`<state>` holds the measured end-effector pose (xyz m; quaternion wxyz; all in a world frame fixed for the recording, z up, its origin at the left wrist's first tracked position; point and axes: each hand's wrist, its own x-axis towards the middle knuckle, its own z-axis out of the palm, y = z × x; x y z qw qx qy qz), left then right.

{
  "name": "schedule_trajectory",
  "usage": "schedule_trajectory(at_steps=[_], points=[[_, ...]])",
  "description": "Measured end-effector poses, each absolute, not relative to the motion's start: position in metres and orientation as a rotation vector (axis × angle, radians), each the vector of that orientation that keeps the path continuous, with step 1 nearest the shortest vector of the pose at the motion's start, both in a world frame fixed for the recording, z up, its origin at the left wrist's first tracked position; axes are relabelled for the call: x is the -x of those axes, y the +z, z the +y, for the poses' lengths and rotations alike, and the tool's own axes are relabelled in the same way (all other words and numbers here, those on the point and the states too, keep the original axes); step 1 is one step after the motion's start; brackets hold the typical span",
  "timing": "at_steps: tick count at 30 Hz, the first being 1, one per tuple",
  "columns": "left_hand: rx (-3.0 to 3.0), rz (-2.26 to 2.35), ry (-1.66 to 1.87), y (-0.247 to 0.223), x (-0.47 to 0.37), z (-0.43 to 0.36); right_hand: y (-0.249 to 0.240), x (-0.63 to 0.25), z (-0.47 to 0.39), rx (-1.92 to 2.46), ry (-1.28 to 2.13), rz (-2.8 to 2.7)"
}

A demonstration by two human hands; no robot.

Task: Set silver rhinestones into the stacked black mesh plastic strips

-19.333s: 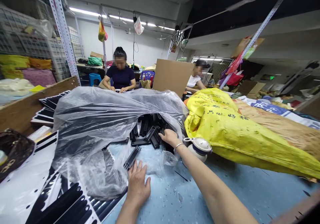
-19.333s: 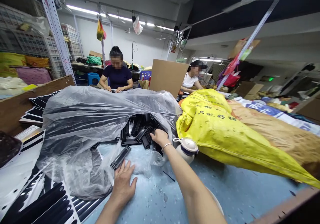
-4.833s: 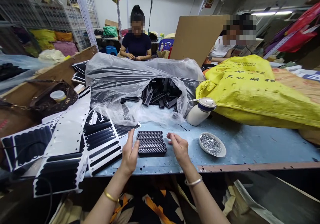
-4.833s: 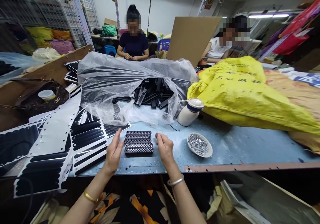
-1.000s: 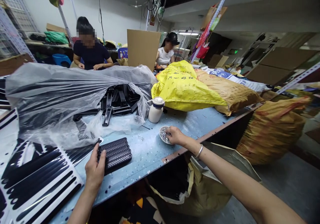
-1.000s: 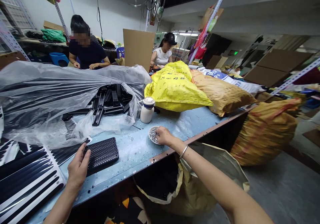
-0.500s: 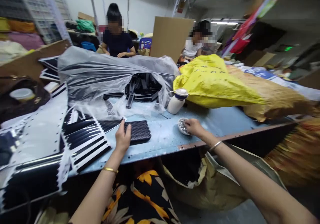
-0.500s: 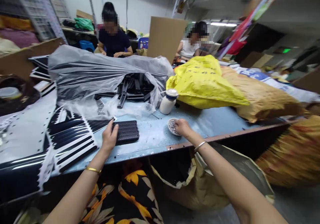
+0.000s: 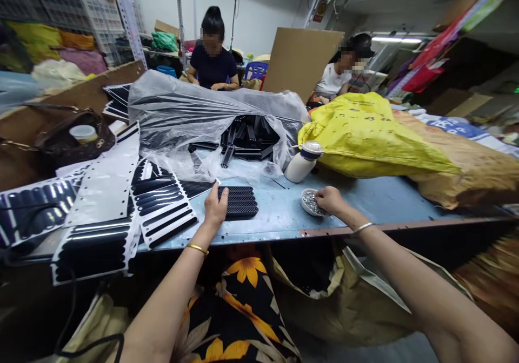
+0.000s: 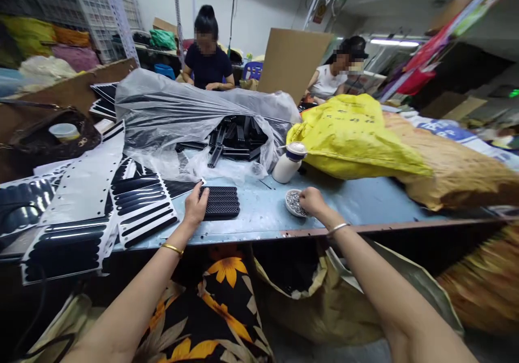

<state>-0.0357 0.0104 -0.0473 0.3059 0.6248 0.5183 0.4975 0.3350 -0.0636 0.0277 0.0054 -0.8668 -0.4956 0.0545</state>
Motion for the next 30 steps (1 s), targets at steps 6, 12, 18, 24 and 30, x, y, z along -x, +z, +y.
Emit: schedule_trajectory(at_steps=[6,12,18,24,30], points=[[-1.672,1.403,1.306,-0.053,0.036,0.013,0.027,-0.350,-0.073,2.738,0.198,-1.433],[-1.624,1.389,1.334,-0.052,0.037,0.013,0.028,-0.348,-0.086,2.767,0.241,-1.396],[-1.525,1.324,1.392,-0.043,0.038,0.011,0.048,-0.328,-0.089,2.735,0.270,-1.467],[-1.446,1.304,1.416,-0.045,0.039,0.011,0.047,-0.327,-0.080,2.682,0.384,-1.537],[-1.309,1.268,1.418,-0.060,0.039,0.018,0.038,-0.344,-0.070,2.694,0.546,-1.384]])
